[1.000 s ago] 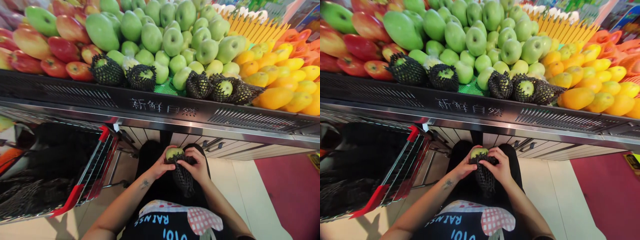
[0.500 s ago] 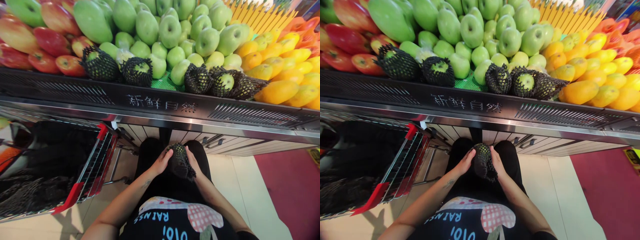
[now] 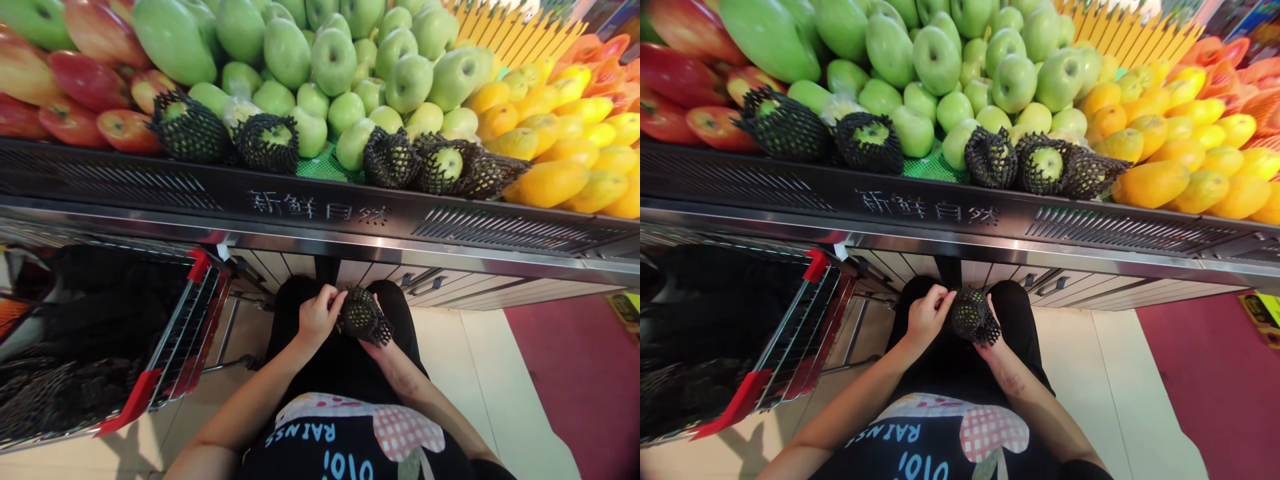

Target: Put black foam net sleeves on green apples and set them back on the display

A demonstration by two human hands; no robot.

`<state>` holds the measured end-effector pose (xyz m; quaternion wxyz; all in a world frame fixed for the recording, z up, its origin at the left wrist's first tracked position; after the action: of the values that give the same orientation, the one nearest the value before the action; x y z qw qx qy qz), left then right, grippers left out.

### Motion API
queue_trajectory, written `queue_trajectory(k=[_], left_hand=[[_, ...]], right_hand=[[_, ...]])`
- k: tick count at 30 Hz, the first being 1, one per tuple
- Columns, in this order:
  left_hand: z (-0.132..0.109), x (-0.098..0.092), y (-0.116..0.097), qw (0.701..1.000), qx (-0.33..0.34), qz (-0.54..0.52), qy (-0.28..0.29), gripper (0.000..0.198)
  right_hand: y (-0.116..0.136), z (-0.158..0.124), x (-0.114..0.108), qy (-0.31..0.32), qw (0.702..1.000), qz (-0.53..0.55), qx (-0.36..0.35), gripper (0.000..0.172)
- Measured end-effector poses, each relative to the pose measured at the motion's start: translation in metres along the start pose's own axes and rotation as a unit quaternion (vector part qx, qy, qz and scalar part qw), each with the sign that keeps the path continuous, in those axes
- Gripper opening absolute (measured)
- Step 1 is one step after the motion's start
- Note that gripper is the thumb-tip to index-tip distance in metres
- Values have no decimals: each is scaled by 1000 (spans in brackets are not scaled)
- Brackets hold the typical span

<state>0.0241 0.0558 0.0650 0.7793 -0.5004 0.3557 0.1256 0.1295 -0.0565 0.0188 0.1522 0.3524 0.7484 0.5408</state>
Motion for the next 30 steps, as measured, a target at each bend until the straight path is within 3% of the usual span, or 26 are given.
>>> queue_trajectory(k=[4,11,13,16,19,22,27,30], left_hand=[[4,1,16,999,0,18,-30,35],[-3,15,24,999,24,38,-18,31],[-5,4,22,998,39,3,-56,30],[-13,-13,-2,977,159,-110,-86,49],[-26,-5,-25,951,260,-166,1,90],[-29,10,-25,953,241,-180,38,106],[-30,16,-14,940,233,-248,5,100],[-31,13,-9,933,240,-269,-4,102]], right_hand=[[-30,12,18,33,966,195,167,58],[-30,4,16,13,922,308,233,65],[-31,5,12,-10,922,306,237,55],[-34,11,6,-45,932,282,222,46],[-40,13,6,-62,934,278,214,45],[-45,14,6,-70,935,285,201,38],[-38,15,4,-45,940,280,192,25],[-30,11,7,-5,940,267,211,32]])
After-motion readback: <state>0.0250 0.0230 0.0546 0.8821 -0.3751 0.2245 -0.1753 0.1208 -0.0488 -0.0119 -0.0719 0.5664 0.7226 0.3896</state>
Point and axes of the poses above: each hand's wrist, its own z-axis towards the middle knuckle, its own x-axis out of the palm, y = z × x, the point moved 9 cm from there along z, towards the middle knuckle, and after that the axes turned 10 degrees about -y, right-handed, at the moved point
